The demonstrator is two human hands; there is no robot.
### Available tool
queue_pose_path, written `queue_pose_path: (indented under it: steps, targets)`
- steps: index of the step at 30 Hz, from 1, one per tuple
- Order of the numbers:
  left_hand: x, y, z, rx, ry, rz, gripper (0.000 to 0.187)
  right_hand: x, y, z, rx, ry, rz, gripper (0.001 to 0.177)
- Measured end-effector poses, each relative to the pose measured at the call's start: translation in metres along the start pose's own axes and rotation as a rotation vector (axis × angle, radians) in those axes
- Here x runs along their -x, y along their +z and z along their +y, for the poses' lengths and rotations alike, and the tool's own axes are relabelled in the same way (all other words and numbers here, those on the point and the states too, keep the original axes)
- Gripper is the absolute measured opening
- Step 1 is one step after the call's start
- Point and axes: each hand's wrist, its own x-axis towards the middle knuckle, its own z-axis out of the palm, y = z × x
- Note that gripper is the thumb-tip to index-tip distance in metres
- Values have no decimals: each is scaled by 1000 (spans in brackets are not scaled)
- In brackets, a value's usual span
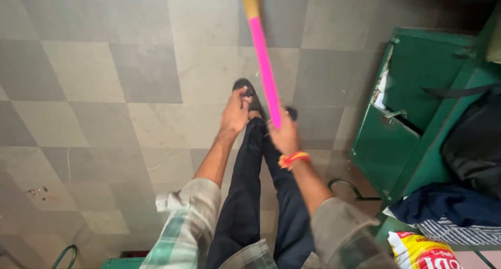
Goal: Sweep the tiled floor using a hand broom.
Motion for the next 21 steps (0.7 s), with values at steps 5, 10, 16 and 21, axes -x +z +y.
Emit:
queue_pose_path:
  steps: [5, 10, 16, 21]
  targets:
    - [4, 70, -76, 514, -247, -162, 43, 15, 35, 17, -104, -308, -34, 72]
    - [38, 80, 9, 553, -201, -203, 51, 26, 25, 27, -185, -213, -14, 68]
    - [15, 96, 92, 263, -249, -351, 54, -5, 7, 51, -431, -159, 212, 56]
    - [-8, 100, 104, 102, -242, -460, 50, -29, -8, 38, -437, 158, 279, 57]
